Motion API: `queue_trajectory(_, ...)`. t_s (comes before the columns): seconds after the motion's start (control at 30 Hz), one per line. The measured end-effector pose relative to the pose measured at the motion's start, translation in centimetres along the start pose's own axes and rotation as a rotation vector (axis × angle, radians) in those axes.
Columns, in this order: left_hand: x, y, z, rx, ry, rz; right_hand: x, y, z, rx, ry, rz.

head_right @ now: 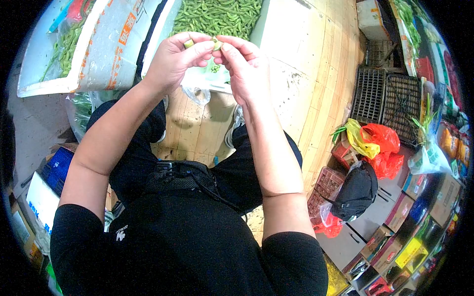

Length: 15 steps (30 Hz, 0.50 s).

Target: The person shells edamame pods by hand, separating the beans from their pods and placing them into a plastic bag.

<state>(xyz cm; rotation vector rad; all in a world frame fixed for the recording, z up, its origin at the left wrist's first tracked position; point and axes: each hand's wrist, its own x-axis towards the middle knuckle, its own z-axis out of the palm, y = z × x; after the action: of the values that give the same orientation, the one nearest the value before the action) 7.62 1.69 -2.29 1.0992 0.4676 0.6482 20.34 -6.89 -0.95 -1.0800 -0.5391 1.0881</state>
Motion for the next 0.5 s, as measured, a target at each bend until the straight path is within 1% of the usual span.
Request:
queue_trajectory(0.27, 0.0, 0.2, 0.1, -0.031, -0.006, -0.058, 0.1, -0.1, -0.3, -0.162, -0.017, -0.089)
queue_trajectory(0.37, 0.0, -0.1, 0.0, 0.014, 0.001, -0.077, 0.1, -0.1, -0.5, -0.293, -0.032, -0.13)
queue_trajectory(0.4, 0.1, -0.2, -0.1, 0.038, 0.003, -0.073, 0.1, -0.2, -0.4, -0.411, -0.036, -0.173)
queue_trajectory(0.47, 0.3, 0.4, -0.4, 0.242, 0.005, -0.096, 0.5, 0.1, -0.8, -0.601, -0.05, -0.288)
queue_trajectory(0.5, 0.6, 0.6, -0.6, 0.346, 0.006, -0.09, 0.9, 0.5, -1.6, -0.774, -0.072, -0.373)
